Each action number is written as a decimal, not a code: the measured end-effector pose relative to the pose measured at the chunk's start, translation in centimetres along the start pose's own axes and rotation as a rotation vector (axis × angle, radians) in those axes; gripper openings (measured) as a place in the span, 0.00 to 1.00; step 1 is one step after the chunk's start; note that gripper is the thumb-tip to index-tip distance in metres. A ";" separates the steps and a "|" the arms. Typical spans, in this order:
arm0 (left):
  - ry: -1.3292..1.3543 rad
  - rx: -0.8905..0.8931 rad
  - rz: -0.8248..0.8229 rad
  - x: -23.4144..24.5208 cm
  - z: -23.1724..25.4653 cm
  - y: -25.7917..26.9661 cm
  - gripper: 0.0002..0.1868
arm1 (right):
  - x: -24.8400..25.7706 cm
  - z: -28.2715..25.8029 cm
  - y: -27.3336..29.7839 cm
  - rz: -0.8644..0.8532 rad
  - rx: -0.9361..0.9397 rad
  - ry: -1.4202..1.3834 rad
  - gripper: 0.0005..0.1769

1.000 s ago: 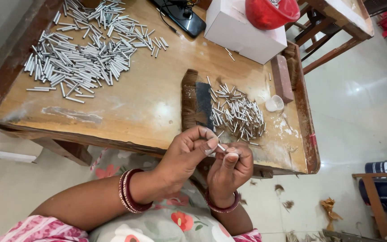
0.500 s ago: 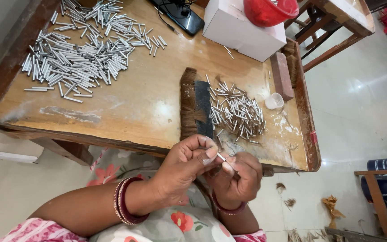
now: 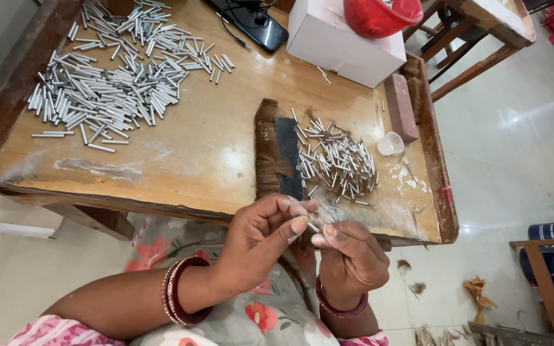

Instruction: Manually sanding and inspecting small metal pins at a workbench.

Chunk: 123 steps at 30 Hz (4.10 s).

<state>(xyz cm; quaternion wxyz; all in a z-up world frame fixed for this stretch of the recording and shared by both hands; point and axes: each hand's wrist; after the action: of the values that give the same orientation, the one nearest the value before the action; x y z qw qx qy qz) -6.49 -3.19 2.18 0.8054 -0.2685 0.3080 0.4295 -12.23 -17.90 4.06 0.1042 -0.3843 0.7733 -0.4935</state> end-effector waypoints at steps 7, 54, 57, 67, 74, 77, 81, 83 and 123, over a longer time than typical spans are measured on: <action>-0.025 -0.051 -0.003 0.3 -0.1 0.7 0.07 | 0.0 -0.1 0.1 -0.042 -0.088 -0.057 0.14; -0.435 -0.557 0.197 5.5 0.5 -3.0 0.33 | -3.4 2.2 -1.6 -0.411 -0.026 0.351 0.08; -0.619 -0.661 0.299 6.6 2.6 -3.0 0.27 | -5.0 2.0 -1.5 -0.440 0.089 0.471 0.06; -1.471 -0.475 0.170 6.5 3.8 -3.2 0.23 | -6.8 2.6 -0.7 -0.543 0.167 0.617 0.03; -1.610 -0.428 0.069 6.6 3.2 -3.6 0.12 | -6.8 3.8 1.4 -0.470 0.166 0.609 0.04; -1.610 -0.403 0.064 6.5 3.1 -3.5 0.09 | -6.7 3.7 1.2 -0.464 0.172 0.606 0.05; -1.613 -0.414 0.044 6.5 3.3 -3.5 0.08 | -5.7 4.2 0.9 -0.311 0.193 0.572 0.08; -1.512 -0.477 0.053 5.8 4.1 -3.2 0.11 | -4.9 3.9 0.5 -0.256 0.207 0.548 0.09; -0.908 -0.364 -0.051 2.6 2.9 -0.2 0.13 | -6.1 3.3 3.5 0.005 -0.025 -0.111 0.14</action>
<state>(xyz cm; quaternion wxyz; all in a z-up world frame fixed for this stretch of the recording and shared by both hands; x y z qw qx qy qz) -4.42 0.14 2.22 0.8085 -0.1983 -0.1610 0.5301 -8.02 -15.12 -1.88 0.1435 -0.4106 0.7732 -0.4614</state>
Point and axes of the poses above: each hand's wrist, its own y-axis away from the middle knuckle, its own x-axis out of the back of the hand, z = x × y, and after that the axes turned 4 degrees about z, right-handed
